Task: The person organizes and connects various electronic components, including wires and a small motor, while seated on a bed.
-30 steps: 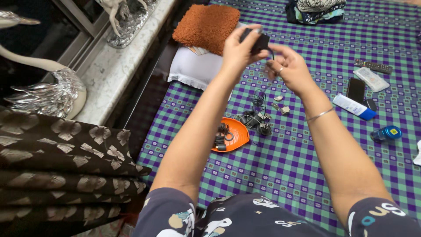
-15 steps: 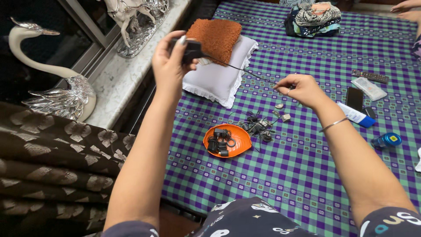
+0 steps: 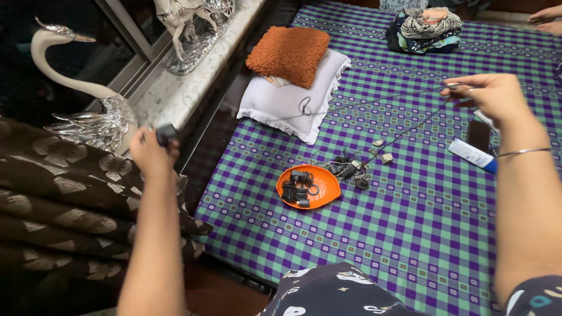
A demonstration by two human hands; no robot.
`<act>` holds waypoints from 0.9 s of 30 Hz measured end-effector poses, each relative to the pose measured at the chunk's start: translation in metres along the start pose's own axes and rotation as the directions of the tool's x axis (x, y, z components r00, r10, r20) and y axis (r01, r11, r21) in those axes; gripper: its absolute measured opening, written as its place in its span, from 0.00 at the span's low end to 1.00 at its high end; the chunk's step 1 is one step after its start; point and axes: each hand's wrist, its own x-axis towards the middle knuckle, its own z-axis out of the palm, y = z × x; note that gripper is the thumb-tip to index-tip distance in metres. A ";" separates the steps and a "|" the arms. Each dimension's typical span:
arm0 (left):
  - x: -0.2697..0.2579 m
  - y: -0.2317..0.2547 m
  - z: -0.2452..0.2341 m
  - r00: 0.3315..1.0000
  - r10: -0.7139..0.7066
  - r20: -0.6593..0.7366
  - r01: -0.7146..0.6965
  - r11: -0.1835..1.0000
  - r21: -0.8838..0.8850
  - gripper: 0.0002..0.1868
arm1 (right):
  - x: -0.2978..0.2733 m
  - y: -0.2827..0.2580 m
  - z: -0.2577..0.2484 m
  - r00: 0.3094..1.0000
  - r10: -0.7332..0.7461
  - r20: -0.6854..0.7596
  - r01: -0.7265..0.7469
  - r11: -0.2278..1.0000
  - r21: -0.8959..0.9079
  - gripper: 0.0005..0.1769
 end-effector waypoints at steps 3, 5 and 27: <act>-0.016 -0.031 -0.024 0.987 -0.098 -0.129 0.104 0.994 0.041 0.10 | -0.003 -0.015 -0.015 0.994 0.088 0.063 -0.095 0.989 0.117 0.12; -0.025 -0.047 -0.032 0.953 -0.240 -0.182 0.249 0.968 0.028 0.10 | -0.004 -0.029 -0.020 0.987 0.140 0.079 -0.145 0.988 0.056 0.15; -0.034 -0.241 -0.141 0.459 -0.709 -0.535 0.513 0.703 -0.492 0.20 | 0.016 -0.055 -0.046 0.962 -0.085 -0.261 0.042 0.985 -0.164 0.14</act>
